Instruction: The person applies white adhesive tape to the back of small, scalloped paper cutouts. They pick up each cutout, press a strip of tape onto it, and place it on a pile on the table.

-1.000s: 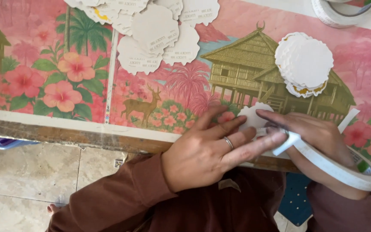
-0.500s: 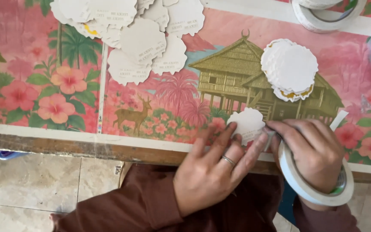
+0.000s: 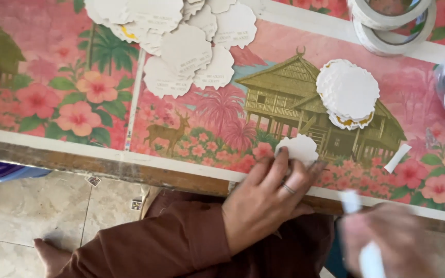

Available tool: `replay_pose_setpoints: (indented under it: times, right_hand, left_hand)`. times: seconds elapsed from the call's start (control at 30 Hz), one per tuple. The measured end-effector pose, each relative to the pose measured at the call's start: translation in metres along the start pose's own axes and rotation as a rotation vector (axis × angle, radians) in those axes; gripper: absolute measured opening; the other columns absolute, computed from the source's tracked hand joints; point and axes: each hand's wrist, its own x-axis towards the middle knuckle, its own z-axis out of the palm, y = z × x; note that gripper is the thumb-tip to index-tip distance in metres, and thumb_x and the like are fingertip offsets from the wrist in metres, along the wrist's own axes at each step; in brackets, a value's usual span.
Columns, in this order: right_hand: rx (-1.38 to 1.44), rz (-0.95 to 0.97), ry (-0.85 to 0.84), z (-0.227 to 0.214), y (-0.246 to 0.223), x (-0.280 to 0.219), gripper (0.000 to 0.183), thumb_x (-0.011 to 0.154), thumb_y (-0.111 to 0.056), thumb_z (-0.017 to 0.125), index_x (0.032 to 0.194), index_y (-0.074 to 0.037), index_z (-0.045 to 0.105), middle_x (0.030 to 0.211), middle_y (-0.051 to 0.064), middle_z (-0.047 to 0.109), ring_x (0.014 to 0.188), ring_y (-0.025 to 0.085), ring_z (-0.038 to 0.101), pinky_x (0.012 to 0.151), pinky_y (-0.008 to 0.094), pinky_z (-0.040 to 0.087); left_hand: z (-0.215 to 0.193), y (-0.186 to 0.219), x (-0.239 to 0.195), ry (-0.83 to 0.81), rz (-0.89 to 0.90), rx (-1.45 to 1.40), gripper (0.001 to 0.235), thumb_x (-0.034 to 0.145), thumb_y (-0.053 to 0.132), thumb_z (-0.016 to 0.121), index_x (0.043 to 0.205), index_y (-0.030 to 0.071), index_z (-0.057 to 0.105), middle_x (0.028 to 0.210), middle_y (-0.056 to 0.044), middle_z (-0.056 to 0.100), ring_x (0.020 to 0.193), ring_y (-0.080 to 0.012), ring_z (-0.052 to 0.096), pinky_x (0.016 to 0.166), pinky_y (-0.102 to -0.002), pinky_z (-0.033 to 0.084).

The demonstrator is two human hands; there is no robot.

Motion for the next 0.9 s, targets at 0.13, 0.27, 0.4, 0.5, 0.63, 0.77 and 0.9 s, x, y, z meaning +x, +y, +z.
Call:
replay_pose_setpoints:
  times: [0.13, 0.27, 0.4, 0.5, 0.63, 0.77, 0.9]
  right_hand:
    - [-0.291, 0.025, 0.408, 0.000, 0.005, 0.011, 0.018, 0.102, 0.010, 0.069, 0.110, 0.025, 0.065, 0.102, 0.036, 0.061, 0.090, 0.044, 0.058, 0.091, 0.053, 0.049]
    - [-0.350, 0.174, 0.468, 0.006, 0.034, 0.006, 0.021, 0.108, 0.001, 0.066, 0.118, 0.019, 0.068, 0.112, 0.032, 0.064, 0.102, 0.043, 0.059, 0.096, 0.051, 0.049]
    - [-0.363, 0.205, 0.458, 0.006, 0.041, 0.008, 0.024, 0.106, -0.005, 0.064, 0.120, 0.015, 0.066, 0.110, 0.030, 0.065, 0.098, 0.042, 0.060, 0.092, 0.050, 0.049]
    - [-0.358, 0.200, 0.464, 0.008, 0.046, 0.002, 0.020, 0.103, 0.002, 0.069, 0.120, 0.012, 0.067, 0.107, 0.028, 0.064, 0.096, 0.041, 0.060, 0.090, 0.048, 0.048]
    - [-0.346, 0.236, 0.445, 0.006, 0.039, 0.010, 0.017, 0.100, 0.002, 0.070, 0.116, 0.008, 0.068, 0.104, 0.024, 0.064, 0.093, 0.038, 0.060, 0.092, 0.044, 0.045]
    - [-0.284, 0.211, 0.442, 0.003, 0.039, 0.017, 0.018, 0.096, 0.007, 0.069, 0.114, 0.009, 0.068, 0.097, 0.021, 0.061, 0.085, 0.033, 0.058, 0.085, 0.041, 0.047]
    - [-0.296, 0.191, 0.420, 0.002, 0.042, 0.018, 0.018, 0.095, 0.003, 0.069, 0.112, 0.007, 0.068, 0.092, 0.018, 0.062, 0.082, 0.031, 0.057, 0.080, 0.042, 0.048]
  left_hand:
    - [-0.013, -0.034, -0.018, -0.025, 0.094, -0.004, 0.066, 0.094, 0.062, 0.044, 0.147, 0.024, 0.034, 0.147, -0.003, 0.042, 0.134, -0.0226, 0.042, 0.103, -0.049, 0.039]
    - [-0.033, -0.086, -0.005, 0.146, -0.053, -0.022, 0.059, 0.089, 0.038, 0.068, 0.138, 0.015, 0.045, 0.123, -0.006, 0.063, 0.110, -0.0205, 0.061, 0.094, -0.044, 0.044]
    - [-0.031, -0.094, 0.037, 0.290, -0.035, -0.201, 0.054, 0.091, -0.004, 0.065, 0.139, 0.001, 0.040, 0.123, -0.012, 0.070, 0.100, -0.0176, 0.071, 0.093, -0.039, 0.050]
    - [-0.018, -0.064, 0.088, 0.263, 0.125, -0.429, 0.050, 0.093, -0.006, 0.048, 0.141, 0.003, 0.035, 0.119, -0.013, 0.070, 0.105, -0.0256, 0.068, 0.095, -0.041, 0.053]
    - [0.024, -0.048, 0.124, -0.056, 0.158, -0.141, 0.079, 0.083, 0.024, 0.052, 0.150, 0.012, 0.012, 0.150, -0.025, 0.035, 0.137, -0.0462, 0.037, 0.112, -0.057, 0.034]
    - [0.032, -0.048, 0.137, 0.089, 0.218, -0.092, 0.076, 0.071, 0.022, 0.066, 0.140, 0.006, 0.037, 0.124, -0.018, 0.059, 0.115, -0.0315, 0.058, 0.102, -0.045, 0.044]
    - [0.039, -0.049, 0.135, 0.086, 0.337, 0.074, 0.061, 0.095, 0.020, 0.054, 0.145, 0.002, 0.026, 0.123, -0.023, 0.063, 0.116, -0.0345, 0.062, 0.106, -0.044, 0.046]
